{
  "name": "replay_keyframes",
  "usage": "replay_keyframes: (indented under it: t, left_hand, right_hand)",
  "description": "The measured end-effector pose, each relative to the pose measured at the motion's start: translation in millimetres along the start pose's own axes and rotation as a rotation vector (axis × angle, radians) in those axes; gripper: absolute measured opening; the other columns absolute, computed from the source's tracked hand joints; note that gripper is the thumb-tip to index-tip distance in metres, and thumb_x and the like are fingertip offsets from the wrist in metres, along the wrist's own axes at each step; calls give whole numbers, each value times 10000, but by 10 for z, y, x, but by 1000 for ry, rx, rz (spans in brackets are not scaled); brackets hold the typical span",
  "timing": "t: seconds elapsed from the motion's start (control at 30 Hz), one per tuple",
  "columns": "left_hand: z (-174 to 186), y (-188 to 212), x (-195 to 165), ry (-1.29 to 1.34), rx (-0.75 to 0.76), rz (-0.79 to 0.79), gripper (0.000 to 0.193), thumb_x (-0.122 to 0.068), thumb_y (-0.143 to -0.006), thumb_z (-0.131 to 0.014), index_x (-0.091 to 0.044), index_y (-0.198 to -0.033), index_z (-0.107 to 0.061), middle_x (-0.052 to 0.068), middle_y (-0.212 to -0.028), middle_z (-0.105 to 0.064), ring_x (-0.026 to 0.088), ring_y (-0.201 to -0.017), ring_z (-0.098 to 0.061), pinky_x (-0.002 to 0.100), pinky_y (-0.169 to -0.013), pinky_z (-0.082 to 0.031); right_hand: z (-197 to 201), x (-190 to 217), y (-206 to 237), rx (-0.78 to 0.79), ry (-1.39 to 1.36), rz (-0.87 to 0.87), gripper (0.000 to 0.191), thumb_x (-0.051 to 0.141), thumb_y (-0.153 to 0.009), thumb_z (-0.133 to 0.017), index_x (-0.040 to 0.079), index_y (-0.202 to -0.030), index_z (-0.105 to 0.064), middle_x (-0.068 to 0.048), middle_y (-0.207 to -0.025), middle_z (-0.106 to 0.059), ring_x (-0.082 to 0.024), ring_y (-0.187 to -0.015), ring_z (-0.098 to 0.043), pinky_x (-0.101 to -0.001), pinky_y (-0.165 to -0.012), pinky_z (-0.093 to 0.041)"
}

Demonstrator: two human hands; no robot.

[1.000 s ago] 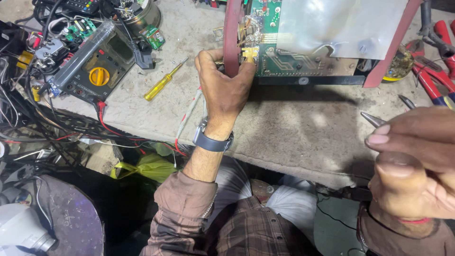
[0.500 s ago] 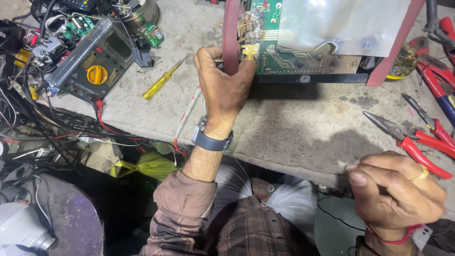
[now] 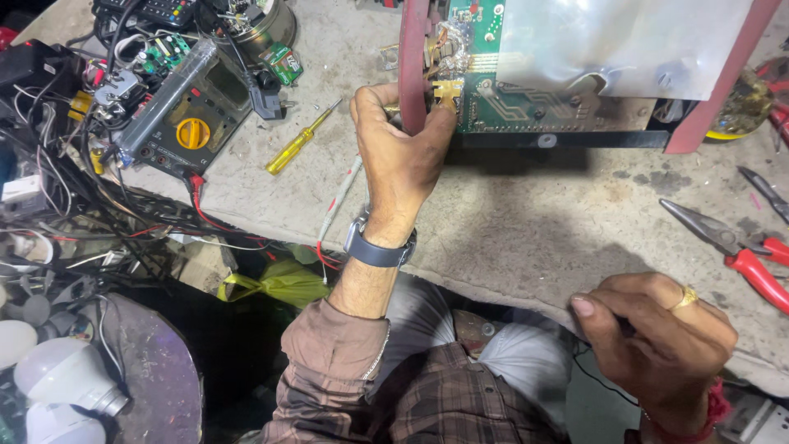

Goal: The person uses pliers to bend and shape a small brass terminal, then repeatedly fits it into a slot on a circuit board assembly. The person removes and reinserts the terminal multiple times while adjusting its shape with the pliers.

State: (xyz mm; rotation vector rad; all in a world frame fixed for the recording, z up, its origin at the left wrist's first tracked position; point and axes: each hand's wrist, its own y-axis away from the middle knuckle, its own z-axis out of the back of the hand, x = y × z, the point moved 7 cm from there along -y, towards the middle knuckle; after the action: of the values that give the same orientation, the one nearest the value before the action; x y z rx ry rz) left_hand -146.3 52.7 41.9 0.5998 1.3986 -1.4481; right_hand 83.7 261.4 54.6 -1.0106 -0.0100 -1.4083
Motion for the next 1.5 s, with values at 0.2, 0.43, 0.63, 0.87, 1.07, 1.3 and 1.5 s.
replay_keyframes:
  t: [0.2, 0.43, 0.63, 0.87, 1.07, 1.3, 1.5]
  left_hand:
    - [-70, 19, -24, 49, 15, -25, 348, -131, -815, -810, -12, -1043, -575, 103, -1064, -591, 177, -983, -582, 311, -904, -502]
    - [-188, 5, 37, 255, 47, 54, 356, -100, -844, -792, -5, -1074, -537, 65, -1038, -596, 106, -922, -577, 269, -859, -522]
    - [-192, 19, 30, 194, 60, 88, 334, -101, -830, -782, -19, -1053, -547, 48, -966, -621, 91, -853, -570, 257, -796, -518]
    - [-197, 28, 5, 181, 73, 66, 313, -94, -834, -778, -28, -1038, -550, 39, -952, -631, 90, -851, -575, 263, -802, -528]
    - [-191, 29, 22, 204, 84, 74, 316, -88, -835, -761, -21, -1052, -542, 46, -984, -615, 87, -865, -582, 253, -803, -535]
    - [-187, 20, 45, 226, 56, 101, 349, -103, -817, -782, -9, -1047, -537, 53, -992, -608, 94, -869, -573, 252, -793, -521]
    - [-129, -16, -26, 135, 24, 53, 355, -148, -805, -808, 1, -1020, -568, 80, -1017, -608, 124, -906, -581, 272, -829, -519]
  right_hand:
    - [-7, -41, -59, 44, -9, 6, 144, 106, -878, -816, 74, -795, -703, -44, -769, -681, -116, -621, -658, -251, -548, -495]
    - [34, -37, -104, 62, 62, 204, 169, 80, -856, -813, 67, -750, -682, -42, -708, -683, -156, -626, -663, -293, -520, -483]
    - [50, -15, -68, 43, 110, 376, 141, 56, -875, -788, 123, -892, -665, -24, -716, -691, -180, -659, -675, -290, -504, -484]
    - [62, -154, -67, 58, 46, 177, 107, 107, -836, -796, 87, -771, -713, -44, -702, -698, -164, -625, -668, -294, -508, -485]
    - [34, -206, -28, 59, -10, 91, 159, 105, -853, -806, 80, -750, -687, -53, -705, -701, -149, -610, -663, -285, -513, -478]
    - [61, -176, -10, 22, 26, 9, 157, 103, -863, -825, 67, -761, -711, -59, -746, -700, -140, -618, -645, -278, -519, -490]
    - [20, -118, -29, 39, 59, -2, 150, 100, -812, -848, 62, -743, -720, -58, -736, -710, -139, -603, -663, -278, -520, -478]
